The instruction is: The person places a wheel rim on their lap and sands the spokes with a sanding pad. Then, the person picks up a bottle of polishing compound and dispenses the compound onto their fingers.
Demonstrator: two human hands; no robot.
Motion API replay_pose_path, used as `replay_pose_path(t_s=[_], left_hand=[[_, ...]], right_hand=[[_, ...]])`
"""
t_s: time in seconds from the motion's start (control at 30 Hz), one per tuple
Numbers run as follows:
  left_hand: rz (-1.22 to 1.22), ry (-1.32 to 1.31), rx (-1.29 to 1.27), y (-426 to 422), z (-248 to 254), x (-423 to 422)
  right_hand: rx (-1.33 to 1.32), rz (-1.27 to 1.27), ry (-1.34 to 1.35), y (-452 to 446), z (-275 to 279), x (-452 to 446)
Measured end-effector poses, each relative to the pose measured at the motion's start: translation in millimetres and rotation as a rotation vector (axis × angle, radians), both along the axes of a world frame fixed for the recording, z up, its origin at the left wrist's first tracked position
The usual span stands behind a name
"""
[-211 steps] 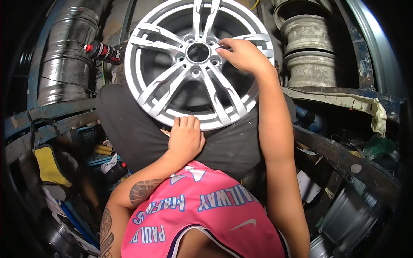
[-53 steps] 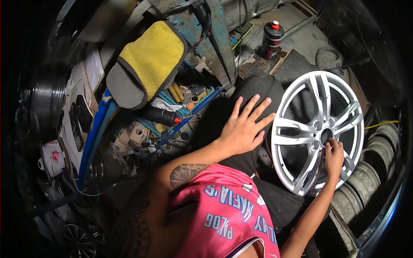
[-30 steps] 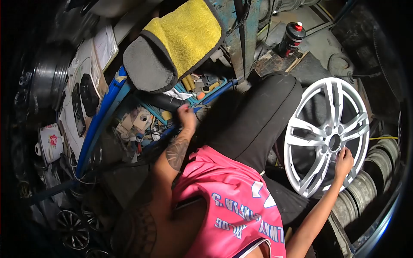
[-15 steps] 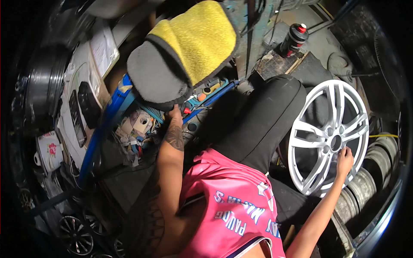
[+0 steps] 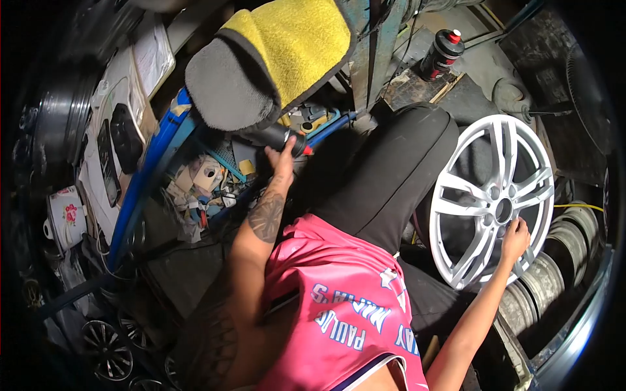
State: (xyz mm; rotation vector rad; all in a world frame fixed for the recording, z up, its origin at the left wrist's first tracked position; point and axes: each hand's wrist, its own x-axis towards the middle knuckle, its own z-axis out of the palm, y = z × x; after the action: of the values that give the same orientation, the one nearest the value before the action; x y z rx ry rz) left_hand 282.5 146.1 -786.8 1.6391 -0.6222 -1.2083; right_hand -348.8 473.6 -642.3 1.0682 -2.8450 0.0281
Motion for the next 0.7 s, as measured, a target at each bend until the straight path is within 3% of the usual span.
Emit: replay_pose_path(t_s=[0.07,0.13,0.23,0.3,0.37,0.4,0.47,0.5,0.53,0.57,0.67,0.7], left_hand=[[-0.067,-0.198,-0.066,-33,-59,4],[-0.074,-0.066,-0.028,-44,7,-33],[-0.088,-0.086,-0.1,-54,29,-45],[-0.145,-0.264,-0.101,-57,1,-27],[-0.26,-0.625,-0.057,-59,-70,34],[-0.229,-0.845,-0.198,-40,-40,40],[-0.303,-0.365,-0.062,-37,-123,134],[-0.346,-0.107,0.203,-17,-58,134],[-0.266,-0.231,0.394,-5,-14,125],[-0.442,-0.38,0.245,-1,-72,181],[-0.871,-1.1,0.082,11,-64,208],[-0.871,-1.174,0.212,16,-47,190]], right_hand=[[-0.038,0.023,-0.038,2,0,-1],[-0.044,0.045,-0.04,1,2,1],[-0.046,0.073,-0.029,5,1,-4],[-0.046,0.081,-0.039,6,1,-4],[-0.035,0.089,-0.046,7,1,-4],[-0.03,0.089,-0.046,7,0,-5],[-0.023,0.081,-0.045,8,2,-4],[-0.026,0.075,-0.044,8,1,-4],[-0.032,0.066,-0.044,7,0,-3],[-0.036,0.053,-0.032,6,-1,-2],[-0.007,0.014,-0.008,4,-5,-3],[0.0,0.0,-0.004,3,-4,-2]])
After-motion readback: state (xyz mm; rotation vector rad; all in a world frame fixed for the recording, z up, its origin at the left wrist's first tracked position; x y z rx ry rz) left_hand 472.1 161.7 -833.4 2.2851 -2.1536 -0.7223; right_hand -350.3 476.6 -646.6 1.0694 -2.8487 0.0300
